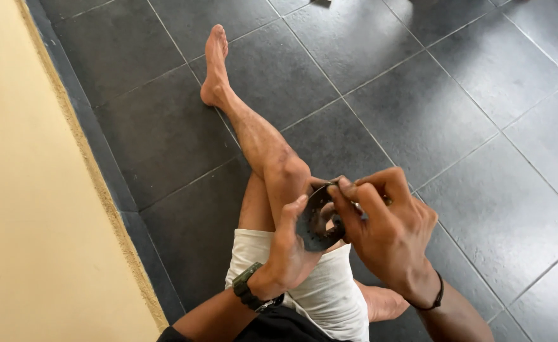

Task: The person sits on the floor and uses a yellow-handled tool to scrape and clean the surface of a dark circular metal part held in their left hand. They rotate the part to access different areas and continue the scraping motion throughout the clip.

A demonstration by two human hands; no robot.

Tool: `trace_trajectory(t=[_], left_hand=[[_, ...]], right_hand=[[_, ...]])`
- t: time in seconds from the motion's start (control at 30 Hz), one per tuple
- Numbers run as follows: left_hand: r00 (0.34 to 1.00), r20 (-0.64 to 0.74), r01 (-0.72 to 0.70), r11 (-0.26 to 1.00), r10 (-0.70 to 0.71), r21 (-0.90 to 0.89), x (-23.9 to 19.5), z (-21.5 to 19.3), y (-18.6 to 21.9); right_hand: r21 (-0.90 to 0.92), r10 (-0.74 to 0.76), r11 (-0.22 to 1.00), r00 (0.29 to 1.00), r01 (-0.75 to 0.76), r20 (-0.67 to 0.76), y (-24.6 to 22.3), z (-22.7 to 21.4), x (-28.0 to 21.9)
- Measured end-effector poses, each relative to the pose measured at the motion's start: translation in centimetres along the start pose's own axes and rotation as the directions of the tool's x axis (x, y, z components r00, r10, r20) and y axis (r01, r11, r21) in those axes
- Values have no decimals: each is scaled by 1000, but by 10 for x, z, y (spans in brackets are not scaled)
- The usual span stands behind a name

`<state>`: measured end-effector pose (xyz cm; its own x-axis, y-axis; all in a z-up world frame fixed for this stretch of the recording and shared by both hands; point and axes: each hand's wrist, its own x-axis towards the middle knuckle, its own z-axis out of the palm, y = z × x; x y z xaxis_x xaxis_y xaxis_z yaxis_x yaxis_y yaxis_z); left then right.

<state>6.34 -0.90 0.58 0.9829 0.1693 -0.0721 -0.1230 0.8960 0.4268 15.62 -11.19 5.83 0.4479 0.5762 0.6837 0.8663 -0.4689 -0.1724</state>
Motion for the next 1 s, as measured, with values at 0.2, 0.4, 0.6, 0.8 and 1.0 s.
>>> trace_trajectory(t=[0.2, 0.4, 0.6, 0.8, 1.0], left_hand=[[997, -57, 54, 996, -58, -72, 2, -6, -1], [1000, -29, 8, 995, -11, -98, 2, -3, 1], [999, -38, -19, 1000, 18, -11, 3, 2, 5], [997, 13, -76, 993, 75, 90, 3, 13, 10], [997, -78, -23, 999, 19, -43, 3, 3, -1]], right_hand=[[16, -92, 996, 994, 91, 56, -1, -3, -5], [138, -246, 961, 969, 240, 35, -4, -8, -8], [124, -237, 965, 971, 232, 26, -16, -5, -10], [112, -182, 978, 981, 174, 65, -18, -8, -16], [109, -144, 985, 986, 134, 87, -10, -10, -19]])
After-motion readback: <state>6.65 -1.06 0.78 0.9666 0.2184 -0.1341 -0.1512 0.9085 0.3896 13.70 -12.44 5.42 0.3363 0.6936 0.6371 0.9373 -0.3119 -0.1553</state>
